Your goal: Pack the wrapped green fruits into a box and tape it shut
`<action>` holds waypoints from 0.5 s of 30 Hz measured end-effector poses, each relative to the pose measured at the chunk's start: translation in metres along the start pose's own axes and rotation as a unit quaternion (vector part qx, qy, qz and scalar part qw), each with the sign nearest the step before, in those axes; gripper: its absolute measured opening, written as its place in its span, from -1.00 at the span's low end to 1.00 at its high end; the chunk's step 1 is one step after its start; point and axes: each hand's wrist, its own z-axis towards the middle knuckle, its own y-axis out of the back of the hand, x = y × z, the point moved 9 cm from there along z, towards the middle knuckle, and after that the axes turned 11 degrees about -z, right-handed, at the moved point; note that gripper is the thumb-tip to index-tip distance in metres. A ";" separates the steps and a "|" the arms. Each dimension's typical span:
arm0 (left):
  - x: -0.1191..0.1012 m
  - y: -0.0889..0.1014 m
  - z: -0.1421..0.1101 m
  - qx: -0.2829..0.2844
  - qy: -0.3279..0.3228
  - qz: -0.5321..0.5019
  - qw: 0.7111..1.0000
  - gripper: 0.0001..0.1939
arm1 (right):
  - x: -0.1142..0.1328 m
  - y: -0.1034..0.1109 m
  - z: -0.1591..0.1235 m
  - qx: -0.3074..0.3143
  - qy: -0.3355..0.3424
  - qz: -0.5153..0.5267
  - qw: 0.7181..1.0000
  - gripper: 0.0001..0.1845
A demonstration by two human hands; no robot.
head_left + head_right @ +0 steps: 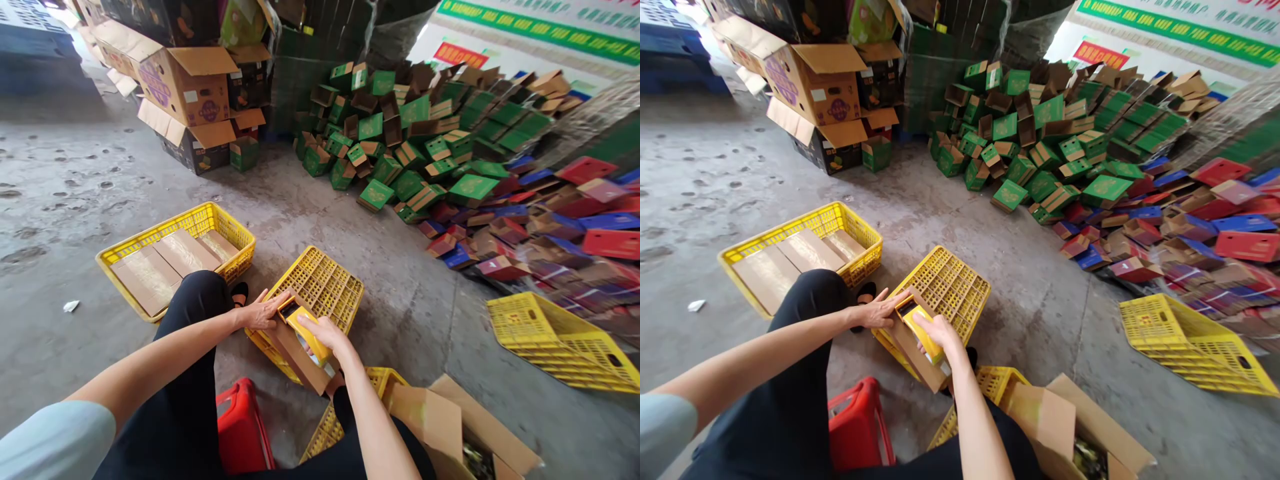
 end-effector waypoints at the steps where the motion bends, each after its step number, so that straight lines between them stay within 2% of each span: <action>1: -0.001 0.000 0.000 -0.003 0.003 0.008 1.000 0.11 | 0.000 0.000 -0.002 0.005 -0.004 -0.010 1.000 -0.49; 5: -0.002 -0.001 0.000 -0.012 0.013 0.023 1.000 0.08 | -0.006 0.006 -0.017 0.015 -0.008 -0.017 1.000 -0.51; 10: -0.006 0.001 -0.002 -0.019 0.016 0.034 0.999 0.06 | -0.029 0.011 -0.037 0.016 -0.018 -0.019 1.000 -0.48; 15: -0.020 -0.005 -0.006 -0.031 -0.014 0.086 0.996 0.01 | -0.044 0.009 -0.036 -0.016 -0.029 -0.012 0.999 -0.49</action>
